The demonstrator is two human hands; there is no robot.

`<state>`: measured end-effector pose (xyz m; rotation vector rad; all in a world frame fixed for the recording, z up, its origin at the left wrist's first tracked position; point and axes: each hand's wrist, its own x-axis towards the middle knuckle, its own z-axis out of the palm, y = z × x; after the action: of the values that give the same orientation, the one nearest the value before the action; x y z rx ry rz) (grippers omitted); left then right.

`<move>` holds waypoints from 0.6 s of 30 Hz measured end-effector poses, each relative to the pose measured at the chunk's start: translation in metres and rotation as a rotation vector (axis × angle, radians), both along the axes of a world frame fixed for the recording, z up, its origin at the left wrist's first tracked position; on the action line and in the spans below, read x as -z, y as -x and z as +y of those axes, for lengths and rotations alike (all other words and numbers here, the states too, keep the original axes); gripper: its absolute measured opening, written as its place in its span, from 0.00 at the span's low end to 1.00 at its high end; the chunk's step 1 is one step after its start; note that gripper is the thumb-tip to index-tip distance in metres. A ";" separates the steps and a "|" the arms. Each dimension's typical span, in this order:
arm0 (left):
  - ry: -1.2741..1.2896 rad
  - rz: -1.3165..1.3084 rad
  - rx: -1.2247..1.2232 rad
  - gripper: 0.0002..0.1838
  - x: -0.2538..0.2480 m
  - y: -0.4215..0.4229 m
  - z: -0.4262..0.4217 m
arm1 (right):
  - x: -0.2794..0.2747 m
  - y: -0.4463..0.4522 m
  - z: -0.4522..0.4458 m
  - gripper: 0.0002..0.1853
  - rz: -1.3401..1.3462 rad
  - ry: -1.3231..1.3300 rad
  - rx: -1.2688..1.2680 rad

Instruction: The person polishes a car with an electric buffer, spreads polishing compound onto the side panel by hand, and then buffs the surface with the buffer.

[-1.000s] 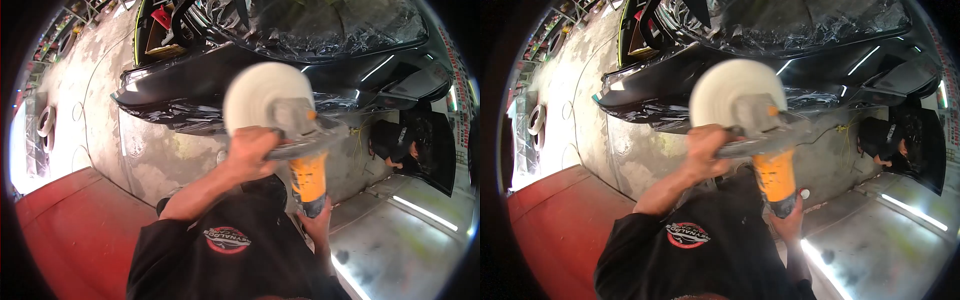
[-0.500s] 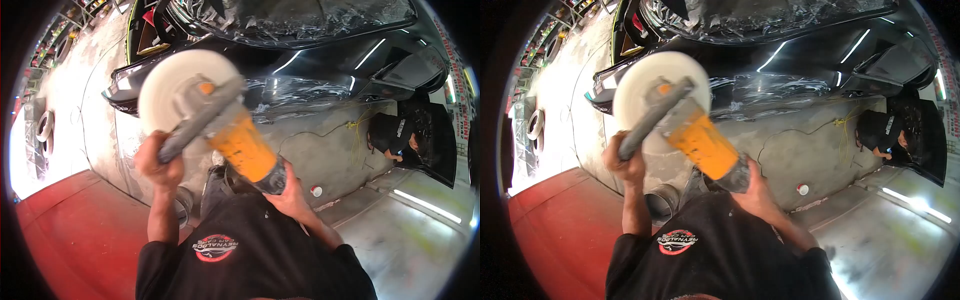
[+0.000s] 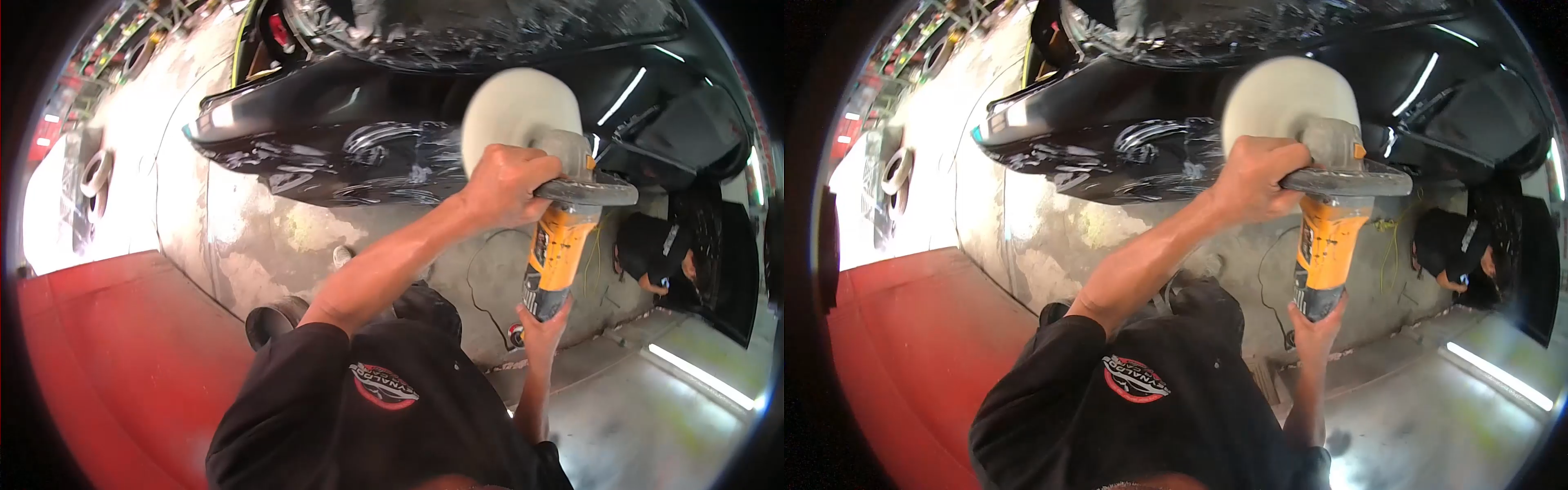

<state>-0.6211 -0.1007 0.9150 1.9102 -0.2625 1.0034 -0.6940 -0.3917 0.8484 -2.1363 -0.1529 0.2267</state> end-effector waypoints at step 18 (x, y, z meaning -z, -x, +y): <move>0.359 0.058 -0.806 0.08 0.005 0.282 0.233 | -0.143 0.068 0.273 0.47 0.234 0.164 -0.711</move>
<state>-0.9033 0.1319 0.9102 1.7091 0.7365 1.3851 -0.7622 -0.1188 0.9915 -2.1180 -0.7767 0.9221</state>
